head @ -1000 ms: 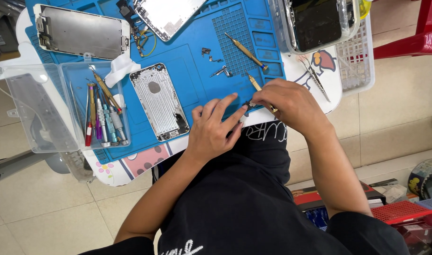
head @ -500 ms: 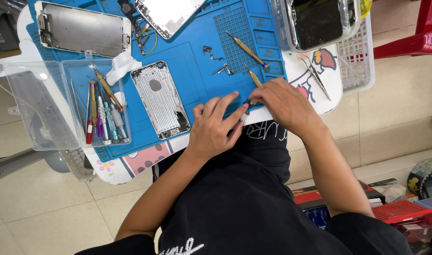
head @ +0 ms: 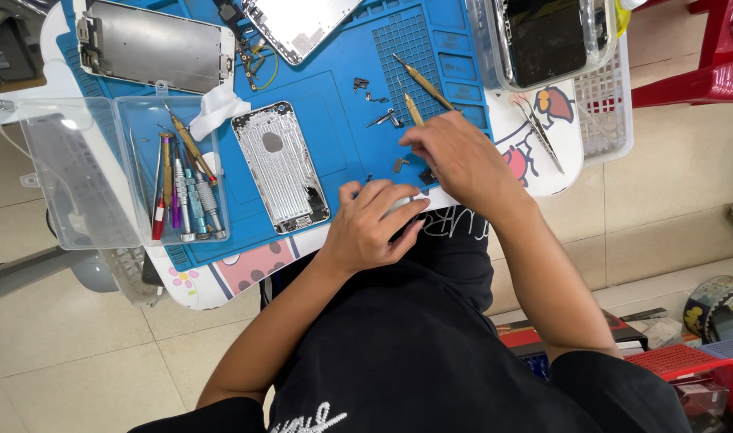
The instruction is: Repairing a mobile phone by reassembling internal components and securing parts with a screwdriver.
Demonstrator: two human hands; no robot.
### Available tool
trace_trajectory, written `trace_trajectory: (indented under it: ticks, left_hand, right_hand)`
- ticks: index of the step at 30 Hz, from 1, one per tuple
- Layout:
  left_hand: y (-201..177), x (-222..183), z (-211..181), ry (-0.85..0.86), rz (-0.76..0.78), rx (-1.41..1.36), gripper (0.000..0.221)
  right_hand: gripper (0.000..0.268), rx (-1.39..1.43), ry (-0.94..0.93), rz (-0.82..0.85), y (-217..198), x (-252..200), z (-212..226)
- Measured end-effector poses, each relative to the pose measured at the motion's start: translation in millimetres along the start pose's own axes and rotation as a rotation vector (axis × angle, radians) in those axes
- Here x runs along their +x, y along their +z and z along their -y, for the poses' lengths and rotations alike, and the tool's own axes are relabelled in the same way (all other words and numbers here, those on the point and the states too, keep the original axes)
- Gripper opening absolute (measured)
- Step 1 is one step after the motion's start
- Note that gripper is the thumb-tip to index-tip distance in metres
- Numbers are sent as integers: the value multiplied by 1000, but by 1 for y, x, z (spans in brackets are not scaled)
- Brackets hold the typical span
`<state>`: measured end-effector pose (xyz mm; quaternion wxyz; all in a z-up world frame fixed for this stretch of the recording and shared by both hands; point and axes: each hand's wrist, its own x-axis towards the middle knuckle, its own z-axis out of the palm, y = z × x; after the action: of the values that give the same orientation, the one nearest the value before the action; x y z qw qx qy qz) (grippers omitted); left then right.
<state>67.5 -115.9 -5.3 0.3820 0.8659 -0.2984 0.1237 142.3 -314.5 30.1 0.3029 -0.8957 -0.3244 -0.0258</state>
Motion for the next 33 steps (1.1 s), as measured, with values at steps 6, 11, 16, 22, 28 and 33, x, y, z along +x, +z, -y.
trace_trajectory:
  ticks: [6,11,16,22,28,33]
  left_hand:
    - [-2,-1,0,-5,-24,-23,26]
    - [-2,-2,1,0,-14,-37,26]
    - [-1,-3,1,4,-15,-43,25]
    - [0,-4,2,11,-3,-51,25]
    - [-2,1,0,29,-14,-43,26]
    - [-2,0,-3,14,-15,-23,25]
  right_hand:
    - [19,14,4,3,6,2,2]
    - [27,-2,53,32,3,0,2]
    - [24,70,95,22,-3,-7,-2]
    - [29,107,201,-39,-18,-23,1]
    - [27,165,354,-34,-29,-40,-1]
    - [26,28,300,1,-24,-48,-9]
